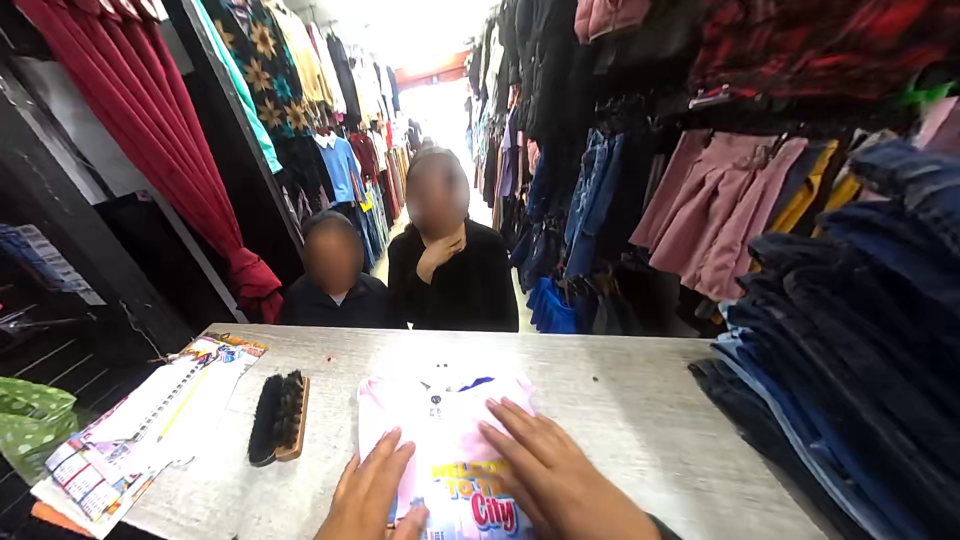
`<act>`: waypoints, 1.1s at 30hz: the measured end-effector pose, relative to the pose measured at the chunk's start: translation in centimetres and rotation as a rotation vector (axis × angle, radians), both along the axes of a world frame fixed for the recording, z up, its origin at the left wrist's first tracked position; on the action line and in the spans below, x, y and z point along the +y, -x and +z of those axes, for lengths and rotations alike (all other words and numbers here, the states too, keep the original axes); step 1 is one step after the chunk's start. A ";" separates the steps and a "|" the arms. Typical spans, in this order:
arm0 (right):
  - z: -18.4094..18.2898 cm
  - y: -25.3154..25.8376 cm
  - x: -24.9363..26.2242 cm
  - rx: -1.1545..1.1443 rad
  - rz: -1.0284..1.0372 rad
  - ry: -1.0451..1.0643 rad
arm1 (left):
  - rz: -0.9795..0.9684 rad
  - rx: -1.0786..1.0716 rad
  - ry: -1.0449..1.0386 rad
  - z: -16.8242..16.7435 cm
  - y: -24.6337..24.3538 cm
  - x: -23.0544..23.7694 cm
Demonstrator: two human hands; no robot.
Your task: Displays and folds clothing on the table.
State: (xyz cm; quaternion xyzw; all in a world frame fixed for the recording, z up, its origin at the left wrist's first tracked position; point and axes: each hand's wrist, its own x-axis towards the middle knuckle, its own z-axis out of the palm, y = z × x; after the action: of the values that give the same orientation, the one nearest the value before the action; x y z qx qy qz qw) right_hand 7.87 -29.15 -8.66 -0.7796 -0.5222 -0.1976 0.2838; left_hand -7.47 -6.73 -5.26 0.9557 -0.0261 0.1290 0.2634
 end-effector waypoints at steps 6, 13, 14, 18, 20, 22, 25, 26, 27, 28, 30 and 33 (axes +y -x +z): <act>-3.2 -3.0 3.5 0.354 -0.134 0.478 | 0.214 0.333 -0.126 -5.1 -6.5 -2.2; -0.4 -9.6 0.8 0.376 -0.209 0.128 | 0.023 0.402 -0.073 -4.4 -10.6 -1.5; 0.0 -11.2 0.0 0.362 -0.304 0.104 | -0.012 0.400 -0.065 -4.3 -11.4 -1.3; 0.3 -15.0 -2.5 0.659 -0.623 0.274 | -0.042 0.400 -0.128 -2.2 -13.6 -2.3; -0.2 -15.6 -3.1 0.761 -0.577 0.233 | -0.104 0.271 -0.170 -1.7 -13.9 -4.2; -0.8 -15.9 -3.2 0.839 -0.465 0.100 | -0.230 0.184 -0.167 -2.7 -14.0 -6.2; -1.0 -16.2 -2.8 0.970 -0.263 -0.294 | -0.351 0.102 -0.215 -5.2 -14.1 -7.3; -0.9 -16.3 -2.6 1.012 -0.213 -0.403 | -0.368 0.084 -0.225 -5.6 -14.1 -7.3; -1.1 -16.4 -2.6 1.035 -0.191 -0.462 | -0.380 0.088 -0.226 -5.8 -13.9 -7.3; -1.8 -16.8 -2.6 1.012 -0.211 -0.457 | -0.388 0.107 -0.230 -5.8 -13.9 -7.3; -3.2 -17.6 -3.1 0.817 -0.319 -0.292 | -0.398 0.146 -0.233 -5.5 -13.9 -7.4; -1.9 -16.9 -3.5 0.490 -0.382 -0.068 | -0.413 0.219 -0.186 -4.6 -14.0 -7.2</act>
State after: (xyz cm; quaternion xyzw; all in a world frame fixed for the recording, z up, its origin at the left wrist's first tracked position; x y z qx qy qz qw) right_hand 24.81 -32.64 -10.58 -0.8780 -0.2754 -0.0709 0.3850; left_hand 6.53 -13.88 -9.83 0.9585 -0.2040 -0.0349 0.1961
